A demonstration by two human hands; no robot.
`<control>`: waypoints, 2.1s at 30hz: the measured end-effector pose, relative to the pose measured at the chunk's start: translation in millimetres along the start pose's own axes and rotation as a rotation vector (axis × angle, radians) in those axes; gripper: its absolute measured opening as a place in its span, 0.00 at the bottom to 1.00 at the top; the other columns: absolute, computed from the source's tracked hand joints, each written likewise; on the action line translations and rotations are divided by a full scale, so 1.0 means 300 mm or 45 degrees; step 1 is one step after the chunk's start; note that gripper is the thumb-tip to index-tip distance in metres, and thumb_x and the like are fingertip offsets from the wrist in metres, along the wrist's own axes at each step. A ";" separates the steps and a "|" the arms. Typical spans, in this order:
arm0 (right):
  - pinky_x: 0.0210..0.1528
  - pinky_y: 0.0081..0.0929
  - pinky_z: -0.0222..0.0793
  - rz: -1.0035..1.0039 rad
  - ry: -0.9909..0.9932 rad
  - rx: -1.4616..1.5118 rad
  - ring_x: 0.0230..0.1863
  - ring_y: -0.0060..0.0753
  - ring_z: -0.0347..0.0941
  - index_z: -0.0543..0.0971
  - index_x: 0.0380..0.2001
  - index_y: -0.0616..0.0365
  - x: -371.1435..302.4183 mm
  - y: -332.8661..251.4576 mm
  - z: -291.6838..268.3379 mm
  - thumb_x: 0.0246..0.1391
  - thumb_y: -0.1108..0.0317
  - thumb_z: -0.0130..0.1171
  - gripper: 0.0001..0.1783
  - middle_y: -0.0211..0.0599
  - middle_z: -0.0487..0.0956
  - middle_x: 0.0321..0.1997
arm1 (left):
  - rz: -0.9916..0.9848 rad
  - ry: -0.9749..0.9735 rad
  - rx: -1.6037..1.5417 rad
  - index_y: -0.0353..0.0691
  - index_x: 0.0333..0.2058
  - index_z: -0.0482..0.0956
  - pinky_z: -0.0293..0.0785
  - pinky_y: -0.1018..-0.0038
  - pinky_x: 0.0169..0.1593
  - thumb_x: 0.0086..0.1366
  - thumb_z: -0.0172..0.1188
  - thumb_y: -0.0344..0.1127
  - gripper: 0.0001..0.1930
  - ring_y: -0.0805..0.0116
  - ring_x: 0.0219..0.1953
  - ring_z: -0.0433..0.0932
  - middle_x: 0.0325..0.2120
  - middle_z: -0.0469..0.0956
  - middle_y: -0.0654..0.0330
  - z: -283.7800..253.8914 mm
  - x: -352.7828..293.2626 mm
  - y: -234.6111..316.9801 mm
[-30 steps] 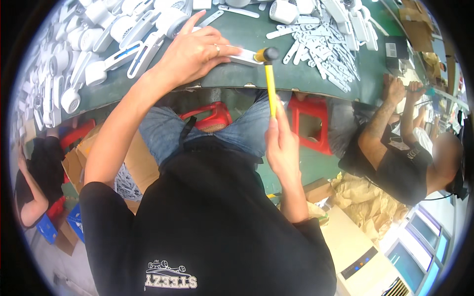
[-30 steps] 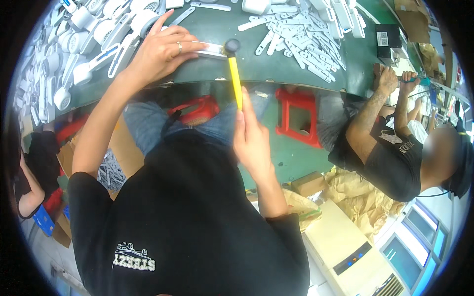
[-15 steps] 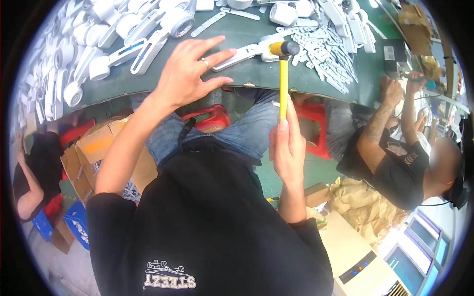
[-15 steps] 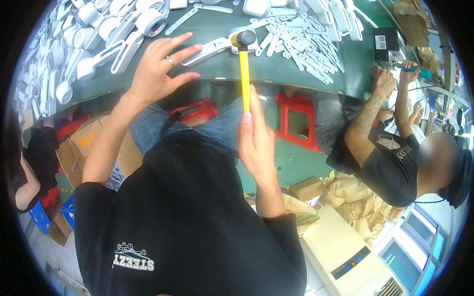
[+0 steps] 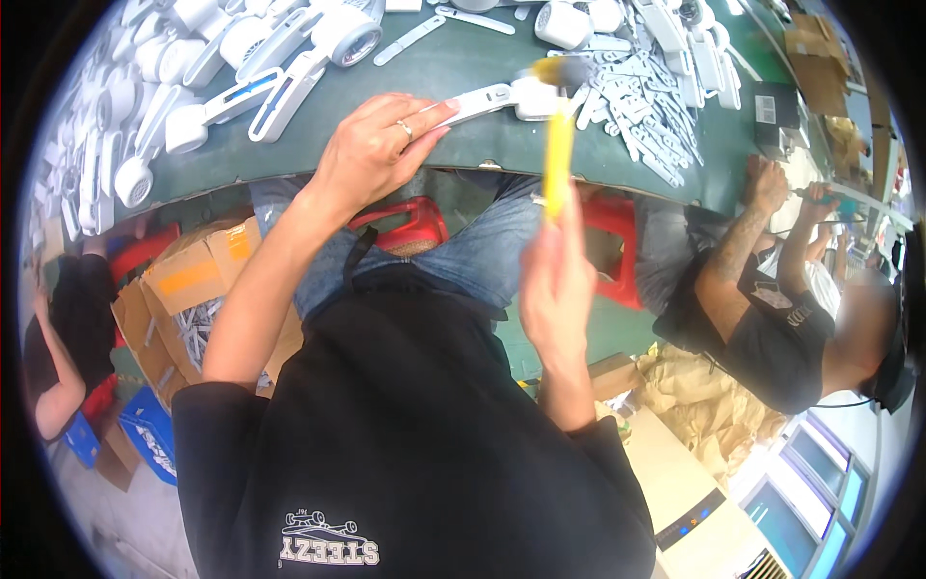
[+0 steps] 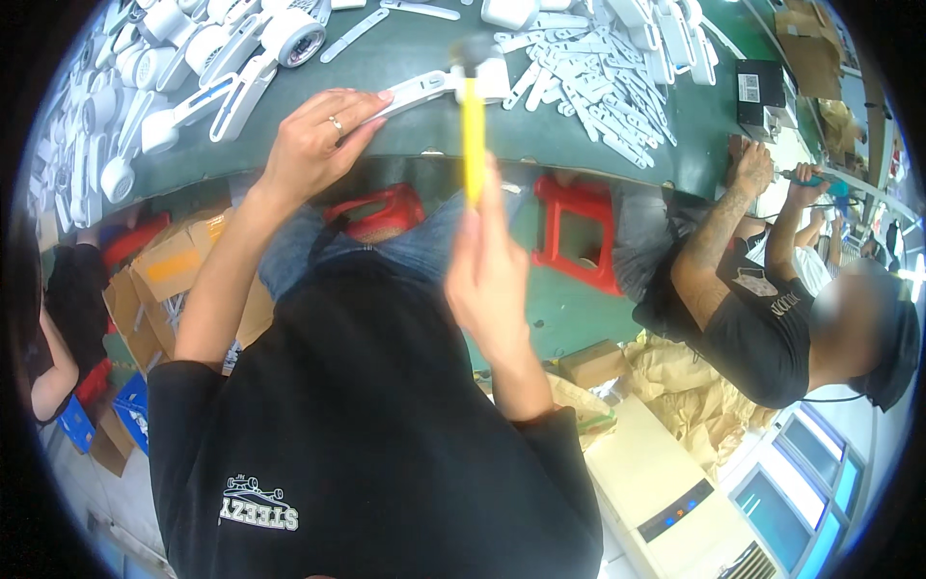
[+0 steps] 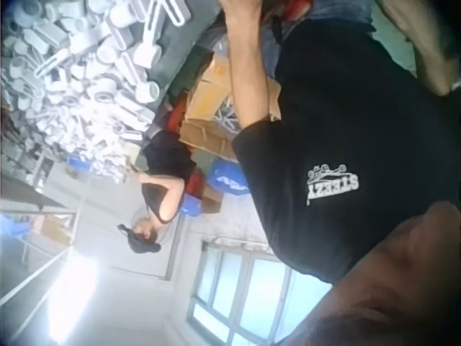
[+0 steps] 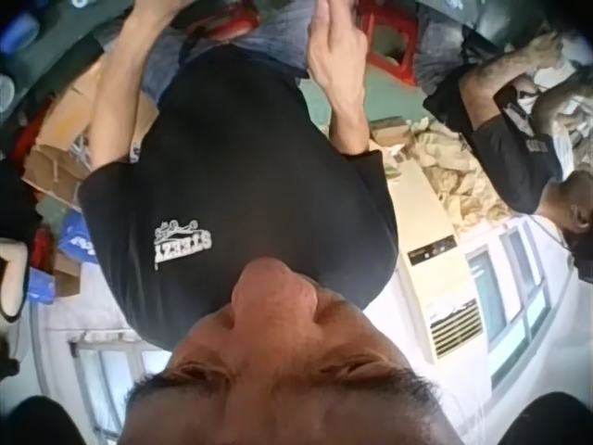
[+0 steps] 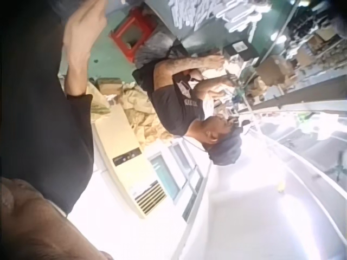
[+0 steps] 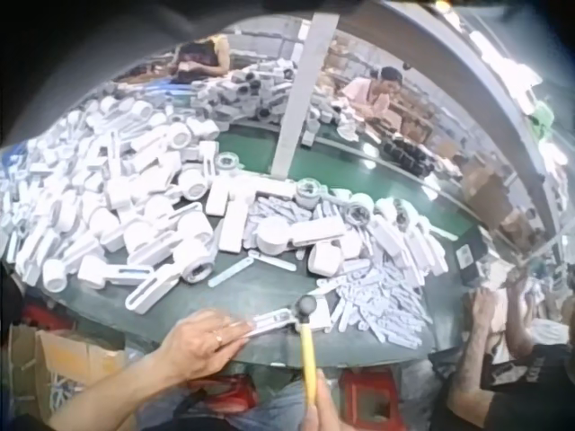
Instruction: Assembling plastic components by hammering metal brackets into them at a factory workstation.
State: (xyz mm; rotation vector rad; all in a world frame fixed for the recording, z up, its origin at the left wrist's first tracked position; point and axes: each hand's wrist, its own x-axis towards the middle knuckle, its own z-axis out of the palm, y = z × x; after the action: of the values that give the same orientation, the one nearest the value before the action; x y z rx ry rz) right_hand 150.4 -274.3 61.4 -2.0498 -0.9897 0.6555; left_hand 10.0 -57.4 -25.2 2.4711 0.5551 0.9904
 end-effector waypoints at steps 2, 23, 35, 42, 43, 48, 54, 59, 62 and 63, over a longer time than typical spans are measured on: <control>0.36 0.45 0.79 0.117 -0.150 -0.096 0.37 0.67 0.84 0.60 0.79 0.52 0.026 -0.031 -0.016 0.77 0.67 0.45 0.30 0.63 0.84 0.41 | -0.006 0.008 0.025 0.45 0.53 0.88 0.84 0.64 0.53 0.64 0.73 0.29 0.18 0.55 0.44 0.86 0.43 0.89 0.58 0.002 -0.002 -0.007; 0.15 0.16 0.52 -0.051 -0.115 0.710 0.16 0.11 0.55 0.57 0.80 0.58 0.097 0.021 0.003 0.80 0.59 0.44 0.31 0.21 0.65 0.23 | -0.145 0.457 0.192 0.41 0.48 0.87 0.81 0.62 0.51 0.63 0.72 0.29 0.14 0.58 0.48 0.84 0.48 0.88 0.58 -0.373 -0.227 0.060; 0.17 0.16 0.52 -0.028 -0.325 0.371 0.17 0.10 0.57 0.63 0.78 0.58 0.133 -0.086 0.118 0.80 0.57 0.46 0.31 0.18 0.65 0.19 | -1.504 1.526 1.230 0.45 0.55 0.88 0.81 0.60 0.45 0.66 0.71 0.50 0.23 0.55 0.34 0.88 0.34 0.90 0.48 -1.476 -0.978 -0.680; 0.23 0.16 0.59 0.139 0.082 0.291 0.22 0.12 0.64 0.64 0.77 0.59 0.064 -0.112 0.066 0.74 0.60 0.56 0.34 0.20 0.73 0.26 | -1.511 -0.289 1.541 0.45 0.49 0.87 0.83 0.56 0.49 0.73 0.58 0.52 0.19 0.52 0.43 0.88 0.40 0.88 0.49 -1.601 -1.131 -1.342; 0.27 0.18 0.66 0.108 0.084 0.219 0.25 0.14 0.70 0.65 0.77 0.58 0.131 -0.084 0.047 0.69 0.60 0.63 0.38 0.26 0.79 0.33 | -1.723 -0.193 1.370 0.47 0.51 0.86 0.83 0.55 0.50 0.74 0.58 0.52 0.19 0.49 0.45 0.86 0.45 0.87 0.48 -1.919 -1.264 -1.399; 0.40 0.33 0.77 0.252 0.533 -0.149 0.34 0.28 0.81 0.82 0.57 0.63 0.376 0.001 -0.204 0.64 0.62 0.67 0.23 0.40 0.86 0.33 | -1.526 0.686 1.148 0.33 0.73 0.67 0.67 0.64 0.71 0.73 0.61 0.59 0.41 0.52 0.69 0.74 0.70 0.73 0.45 -2.007 -1.372 -1.425; 0.51 0.30 0.79 -0.184 0.633 -0.045 0.45 0.31 0.87 0.82 0.59 0.63 0.555 -0.058 -0.364 0.65 0.63 0.66 0.22 0.47 0.89 0.48 | -1.260 1.108 0.397 0.35 0.65 0.79 0.77 0.70 0.61 0.75 0.64 0.55 0.31 0.62 0.57 0.84 0.58 0.84 0.48 -1.302 -1.255 -0.910; 0.41 0.35 0.77 0.006 0.425 -0.003 0.33 0.31 0.83 0.83 0.58 0.56 0.495 0.062 -0.253 0.63 0.59 0.70 0.23 0.50 0.85 0.32 | -1.247 0.991 0.215 0.42 0.36 0.78 0.69 0.78 0.32 0.78 0.64 0.43 0.13 0.79 0.26 0.71 0.25 0.76 0.67 -0.652 -0.917 -0.290; 0.38 0.38 0.78 -0.030 0.266 0.053 0.30 0.45 0.84 0.83 0.58 0.55 0.429 0.101 -0.139 0.64 0.56 0.69 0.23 0.54 0.83 0.29 | -0.892 0.617 -0.227 0.38 0.43 0.79 0.78 0.75 0.41 0.82 0.55 0.34 0.08 0.74 0.33 0.79 0.31 0.79 0.63 -0.414 -0.608 -0.063; 0.38 0.38 0.78 -0.053 0.238 0.048 0.30 0.49 0.85 0.83 0.58 0.55 0.407 0.110 -0.111 0.64 0.56 0.69 0.23 0.54 0.83 0.29 | -0.911 0.473 -0.372 0.36 0.48 0.81 0.80 0.73 0.47 0.82 0.54 0.32 0.09 0.72 0.41 0.83 0.40 0.85 0.57 -0.368 -0.452 0.007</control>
State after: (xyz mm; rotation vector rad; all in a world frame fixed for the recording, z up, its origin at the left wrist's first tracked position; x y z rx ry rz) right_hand 257.4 -202.2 39.9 -2.0104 -0.9024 0.4480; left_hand -159.2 -102.1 -26.0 1.6292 1.2046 1.1095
